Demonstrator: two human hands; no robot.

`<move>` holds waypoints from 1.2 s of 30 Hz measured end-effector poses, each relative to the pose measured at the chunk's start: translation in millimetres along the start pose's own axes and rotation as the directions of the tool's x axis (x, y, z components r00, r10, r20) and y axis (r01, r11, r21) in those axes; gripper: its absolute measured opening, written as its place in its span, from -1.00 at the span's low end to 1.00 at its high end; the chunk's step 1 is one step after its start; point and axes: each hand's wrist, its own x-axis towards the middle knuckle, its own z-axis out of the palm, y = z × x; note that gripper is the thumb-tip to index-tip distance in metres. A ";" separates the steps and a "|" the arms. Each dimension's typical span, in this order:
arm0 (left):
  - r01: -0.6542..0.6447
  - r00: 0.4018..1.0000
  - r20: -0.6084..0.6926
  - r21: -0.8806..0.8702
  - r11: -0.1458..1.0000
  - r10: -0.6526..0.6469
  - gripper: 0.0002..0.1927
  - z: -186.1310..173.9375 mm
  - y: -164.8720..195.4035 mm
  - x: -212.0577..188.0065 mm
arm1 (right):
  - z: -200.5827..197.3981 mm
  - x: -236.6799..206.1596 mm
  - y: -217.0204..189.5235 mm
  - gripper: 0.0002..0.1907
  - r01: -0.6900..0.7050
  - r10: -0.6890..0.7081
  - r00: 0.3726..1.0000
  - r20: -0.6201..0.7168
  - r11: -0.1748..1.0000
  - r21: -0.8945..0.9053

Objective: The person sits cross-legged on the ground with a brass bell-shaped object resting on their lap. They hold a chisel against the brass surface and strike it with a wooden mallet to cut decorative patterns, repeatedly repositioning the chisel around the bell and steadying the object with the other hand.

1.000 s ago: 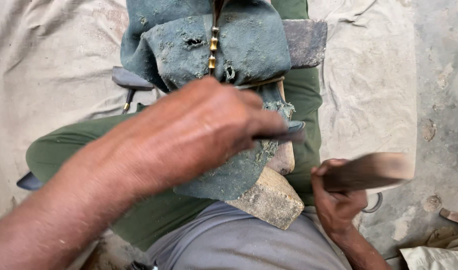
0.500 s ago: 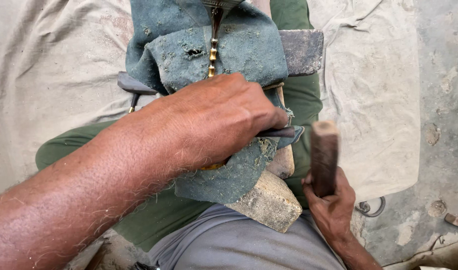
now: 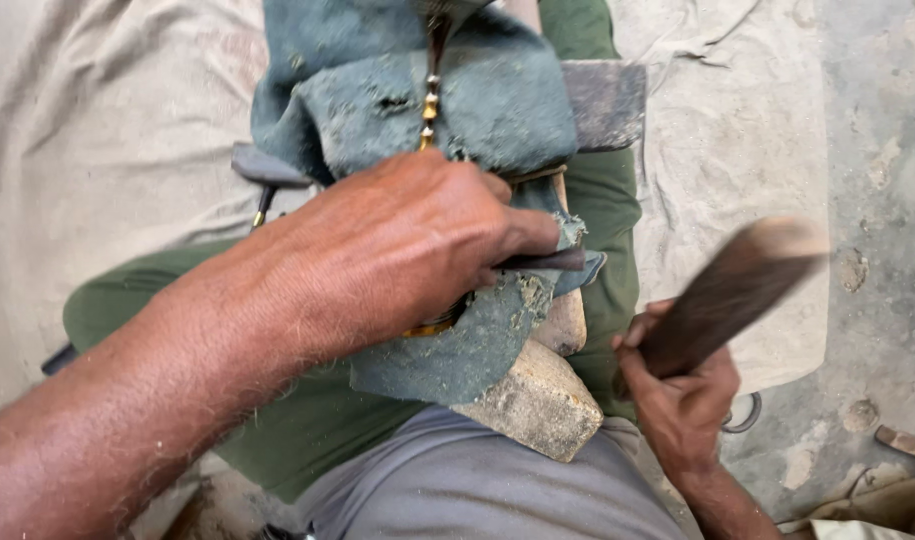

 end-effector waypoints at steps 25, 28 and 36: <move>0.124 0.658 -0.669 -0.355 0.926 -0.345 -0.65 60.9 5.9 -52.9 | -10.3 94.4 -140.0 -0.76 0.360 -0.272 0.919 0.285 0.873 -0.330; 0.158 0.544 -0.723 -0.410 0.899 -0.425 -0.61 76.8 10.4 -52.9 | -9.3 100.2 -150.2 -0.77 0.638 -0.448 0.769 0.457 0.490 -0.594; 0.151 0.472 -0.758 -0.434 0.888 -0.451 -0.67 87.8 14.3 -52.4 | 4.1 101.8 -193.1 -0.67 0.691 -0.448 0.723 0.526 0.488 -0.533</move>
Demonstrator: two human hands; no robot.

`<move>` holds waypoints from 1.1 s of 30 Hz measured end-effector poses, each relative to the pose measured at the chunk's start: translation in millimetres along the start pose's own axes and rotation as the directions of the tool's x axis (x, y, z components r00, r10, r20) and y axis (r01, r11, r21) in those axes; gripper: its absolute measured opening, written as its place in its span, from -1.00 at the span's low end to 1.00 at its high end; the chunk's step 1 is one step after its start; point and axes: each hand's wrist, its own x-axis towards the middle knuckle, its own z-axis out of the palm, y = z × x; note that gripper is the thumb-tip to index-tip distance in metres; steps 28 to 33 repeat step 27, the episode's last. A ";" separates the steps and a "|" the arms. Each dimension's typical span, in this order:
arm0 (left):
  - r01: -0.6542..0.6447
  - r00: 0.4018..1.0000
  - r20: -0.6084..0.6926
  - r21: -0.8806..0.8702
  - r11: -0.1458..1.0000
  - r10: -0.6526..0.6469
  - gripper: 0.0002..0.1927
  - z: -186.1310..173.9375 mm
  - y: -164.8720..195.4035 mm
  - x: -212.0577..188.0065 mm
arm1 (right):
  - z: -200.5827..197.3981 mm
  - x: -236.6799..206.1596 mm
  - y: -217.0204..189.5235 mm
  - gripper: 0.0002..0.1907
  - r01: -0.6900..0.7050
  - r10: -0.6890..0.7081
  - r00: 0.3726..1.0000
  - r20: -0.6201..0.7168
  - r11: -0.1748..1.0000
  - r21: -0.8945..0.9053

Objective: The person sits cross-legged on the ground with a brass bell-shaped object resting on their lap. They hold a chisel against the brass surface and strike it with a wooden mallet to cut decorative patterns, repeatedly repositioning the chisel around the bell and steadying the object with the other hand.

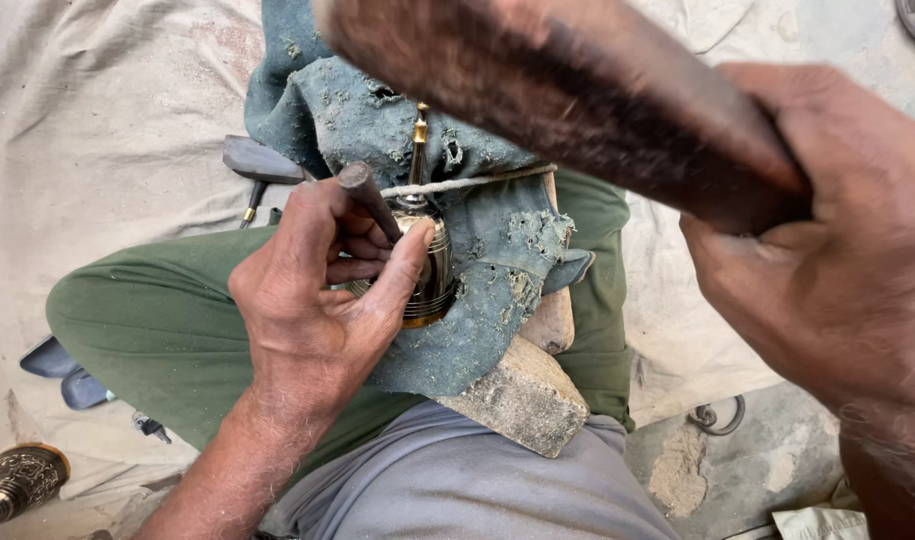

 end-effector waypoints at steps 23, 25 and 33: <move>-0.136 0.939 0.331 0.106 0.985 0.094 -0.63 -7.9 22.9 37.6 | 39.4 -36.6 57.3 -0.83 -0.135 0.134 0.991 0.011 0.981 0.143; -0.209 0.916 0.377 0.158 0.965 0.137 -0.63 -8.7 21.1 39.2 | 42.4 -49.8 73.9 -0.85 -0.314 0.305 0.931 0.202 0.949 0.012; -0.207 0.905 0.409 0.188 0.960 0.115 -0.63 -8.6 22.5 39.5 | 58.9 -66.9 86.8 -0.77 -0.261 0.253 0.951 0.177 0.965 0.023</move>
